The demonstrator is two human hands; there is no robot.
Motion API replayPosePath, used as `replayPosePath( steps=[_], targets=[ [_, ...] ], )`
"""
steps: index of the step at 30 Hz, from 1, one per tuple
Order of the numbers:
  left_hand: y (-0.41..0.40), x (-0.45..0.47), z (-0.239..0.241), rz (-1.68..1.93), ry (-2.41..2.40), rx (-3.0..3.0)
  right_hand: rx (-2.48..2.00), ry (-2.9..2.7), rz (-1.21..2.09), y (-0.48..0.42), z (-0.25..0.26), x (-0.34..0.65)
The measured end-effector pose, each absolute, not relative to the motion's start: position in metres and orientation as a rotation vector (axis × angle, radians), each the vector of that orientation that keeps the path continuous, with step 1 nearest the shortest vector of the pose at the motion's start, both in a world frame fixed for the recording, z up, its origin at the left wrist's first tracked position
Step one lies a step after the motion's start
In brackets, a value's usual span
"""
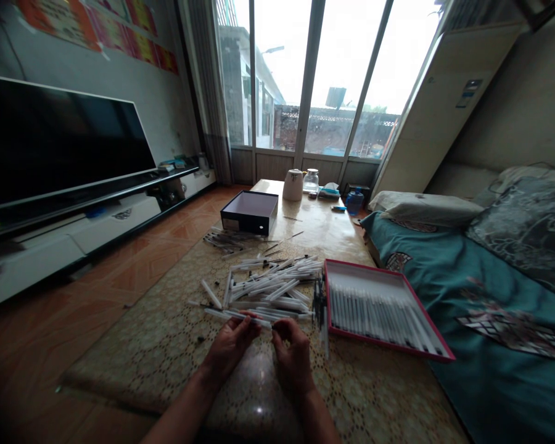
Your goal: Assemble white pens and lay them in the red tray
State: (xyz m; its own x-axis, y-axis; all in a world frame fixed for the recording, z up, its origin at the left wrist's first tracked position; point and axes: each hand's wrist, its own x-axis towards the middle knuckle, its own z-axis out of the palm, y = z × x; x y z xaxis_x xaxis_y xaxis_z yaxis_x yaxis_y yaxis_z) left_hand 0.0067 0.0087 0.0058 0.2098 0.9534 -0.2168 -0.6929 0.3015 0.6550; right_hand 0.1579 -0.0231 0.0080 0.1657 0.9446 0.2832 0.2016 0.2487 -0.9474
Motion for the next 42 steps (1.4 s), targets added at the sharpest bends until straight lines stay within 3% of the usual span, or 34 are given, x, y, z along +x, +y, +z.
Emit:
replayPosePath(
  steps=[14, 25, 42],
  targets=[
    [0.007, 0.007, 0.006, 1.173, 0.665, 0.556, -1.255, -1.332, 0.809, -0.024, 0.006, 0.158],
    [0.002, 0.008, 0.015, 1.158, 0.666, 0.714, -1.32, -1.54, 0.56, -0.022, -0.003, 0.16],
    [0.005, 0.007, 0.009, 1.153, 0.692, 0.599, -1.37, -1.58, 0.564, -0.023, 0.0, 0.158]
  ],
)
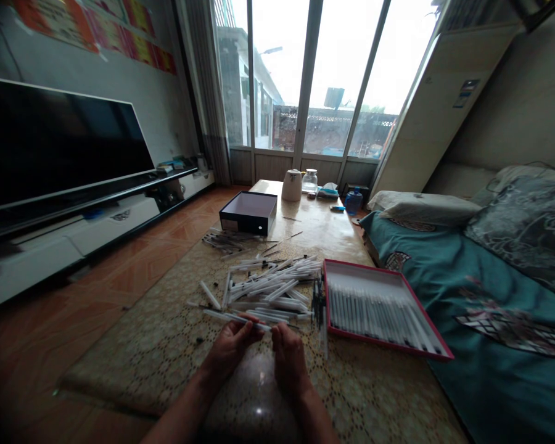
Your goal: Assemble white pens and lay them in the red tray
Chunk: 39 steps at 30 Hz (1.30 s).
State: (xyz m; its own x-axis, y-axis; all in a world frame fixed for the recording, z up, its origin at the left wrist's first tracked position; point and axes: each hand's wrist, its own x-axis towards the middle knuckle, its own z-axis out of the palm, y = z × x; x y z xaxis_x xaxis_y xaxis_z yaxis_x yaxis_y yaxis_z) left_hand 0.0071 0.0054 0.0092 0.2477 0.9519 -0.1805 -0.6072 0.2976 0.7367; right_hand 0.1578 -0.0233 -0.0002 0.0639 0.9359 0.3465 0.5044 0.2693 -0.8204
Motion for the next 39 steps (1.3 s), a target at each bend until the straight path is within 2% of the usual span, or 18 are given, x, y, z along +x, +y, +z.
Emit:
replayPosePath(
  steps=[39],
  targets=[
    [0.008, 0.006, 0.003, 1.152, 0.646, 0.64, -1.384, -1.682, 0.5, -0.021, -0.01, 0.159]
  ],
)
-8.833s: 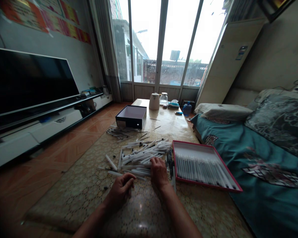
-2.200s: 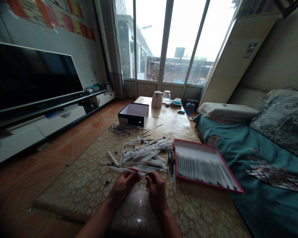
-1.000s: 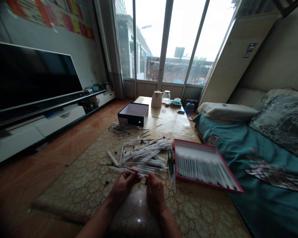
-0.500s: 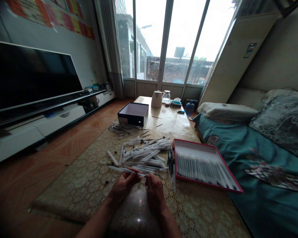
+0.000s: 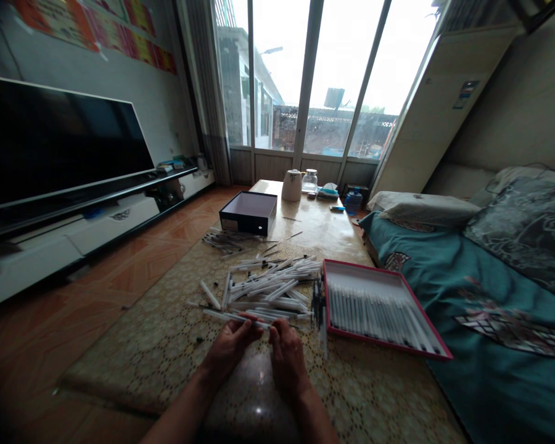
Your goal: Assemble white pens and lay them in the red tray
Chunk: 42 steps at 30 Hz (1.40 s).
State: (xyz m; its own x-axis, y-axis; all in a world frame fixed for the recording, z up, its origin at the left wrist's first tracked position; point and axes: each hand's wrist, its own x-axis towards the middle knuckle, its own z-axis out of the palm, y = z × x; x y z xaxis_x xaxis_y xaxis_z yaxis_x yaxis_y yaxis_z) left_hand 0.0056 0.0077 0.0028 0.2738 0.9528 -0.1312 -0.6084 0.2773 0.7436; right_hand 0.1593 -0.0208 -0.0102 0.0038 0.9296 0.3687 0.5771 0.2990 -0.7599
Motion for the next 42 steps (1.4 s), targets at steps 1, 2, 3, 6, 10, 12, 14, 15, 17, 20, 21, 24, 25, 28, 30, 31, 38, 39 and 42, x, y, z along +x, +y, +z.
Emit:
replayPosePath(
  steps=[1, 2, 3, 6, 10, 12, 14, 15, 17, 20, 21, 24, 25, 28, 30, 31, 38, 39, 42],
  targets=[
    [0.008, 0.006, 0.002, 1.152, 0.637, 0.639, -1.38, -1.68, 0.496, -0.021, -0.01, 0.159],
    [0.008, 0.005, 0.001, 1.148, 0.626, 0.642, -1.383, -1.672, 0.487, -0.021, -0.01, 0.159],
    [0.008, 0.005, 0.0, 1.142, 0.616, 0.65, -1.389, -1.663, 0.479, -0.021, -0.01, 0.159],
    [0.008, 0.006, 0.0, 1.129, 0.603, 0.675, -1.405, -1.653, 0.5, -0.021, -0.009, 0.159],
    [0.008, 0.006, 0.002, 1.155, 0.632, 0.624, -1.37, -1.639, 0.57, -0.022, -0.004, 0.159],
    [0.009, 0.005, 0.004, 1.163, 0.64, 0.592, -1.354, -1.622, 0.575, -0.022, -0.003, 0.159],
    [0.008, 0.005, 0.005, 1.156, 0.641, 0.589, -1.354, -1.616, 0.564, -0.022, -0.003, 0.158],
    [0.008, 0.006, 0.007, 1.152, 0.642, 0.594, -1.359, -1.615, 0.561, -0.022, -0.004, 0.158],
    [0.007, 0.006, 0.008, 1.15, 0.647, 0.602, -1.367, -1.62, 0.574, -0.022, -0.004, 0.158],
    [0.007, 0.006, 0.008, 1.163, 0.653, 0.59, -1.37, -1.625, 0.569, -0.022, -0.005, 0.159],
    [0.007, 0.006, 0.008, 1.167, 0.653, 0.587, -1.365, -1.631, 0.561, -0.022, -0.005, 0.159],
    [0.007, 0.006, 0.005, 1.159, 0.641, 0.604, -1.344, -1.636, 0.555, -0.022, -0.006, 0.159],
    [0.008, 0.006, 0.004, 1.153, 0.637, 0.615, -1.336, -1.637, 0.556, -0.021, -0.006, 0.159],
    [0.007, 0.006, 0.005, 1.143, 0.63, 0.653, -1.344, -1.639, 0.533, -0.021, -0.006, 0.159],
    [0.006, 0.006, 0.007, 1.136, 0.626, 0.69, -1.37, -1.642, 0.507, -0.021, -0.006, 0.159],
    [0.006, 0.007, 0.008, 1.132, 0.625, 0.71, -1.384, -1.643, 0.492, -0.021, -0.007, 0.159],
    [0.004, 0.008, 0.011, 1.126, 0.625, 0.758, -1.434, -1.69, 0.414, -0.02, -0.011, 0.16],
    [0.004, 0.008, 0.011, 1.126, 0.622, 0.756, -1.439, -1.692, 0.414, -0.02, -0.011, 0.16],
    [0.004, 0.008, 0.01, 1.135, 0.632, 0.737, -1.437, -1.67, 0.444, -0.02, -0.009, 0.16]
  ],
)
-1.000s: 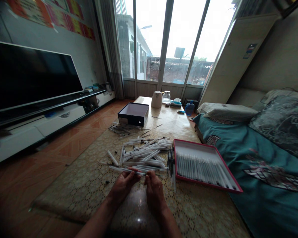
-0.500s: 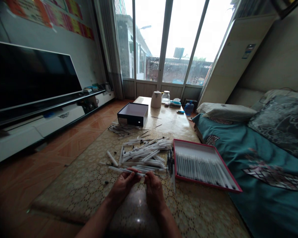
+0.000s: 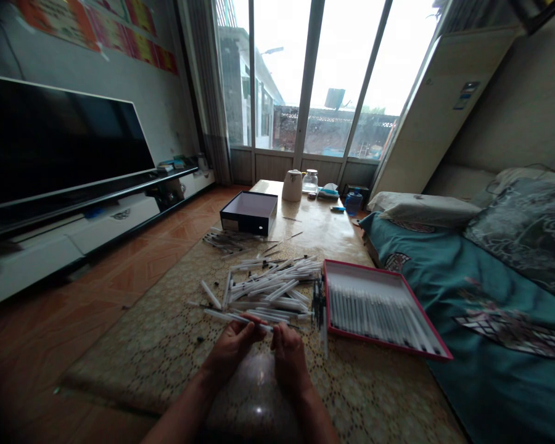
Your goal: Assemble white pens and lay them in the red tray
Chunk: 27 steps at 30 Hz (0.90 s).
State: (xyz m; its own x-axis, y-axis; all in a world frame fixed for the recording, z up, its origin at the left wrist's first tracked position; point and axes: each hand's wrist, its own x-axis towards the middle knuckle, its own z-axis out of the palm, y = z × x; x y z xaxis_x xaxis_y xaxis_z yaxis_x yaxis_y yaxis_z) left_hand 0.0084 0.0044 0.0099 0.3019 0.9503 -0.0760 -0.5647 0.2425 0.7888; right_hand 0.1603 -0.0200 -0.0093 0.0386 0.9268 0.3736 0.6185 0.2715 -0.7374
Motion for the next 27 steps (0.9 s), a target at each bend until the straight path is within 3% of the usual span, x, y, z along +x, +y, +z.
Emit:
replayPosePath(
  steps=[4, 11, 20, 24, 27],
  targets=[
    [0.005, 0.007, 0.009, 1.168, 0.683, 0.707, -1.368, -1.574, 0.363, -0.018, -0.006, 0.161],
    [0.004, 0.007, 0.014, 1.167, 0.74, 0.913, -1.311, -1.896, 0.078, -0.023, 0.004, 0.155],
    [0.009, 0.014, 0.011, 1.207, 0.97, 0.762, -1.326, -1.82, 0.056, -0.019, -0.01, 0.155],
    [0.044, -0.007, 0.025, 1.214, 1.363, 1.214, -1.379, -1.678, 0.079, -0.017, -0.017, 0.156],
    [0.08, -0.033, 0.035, 0.993, 1.762, 1.825, -1.4, -1.648, 0.109, -0.017, -0.017, 0.156]
  ],
)
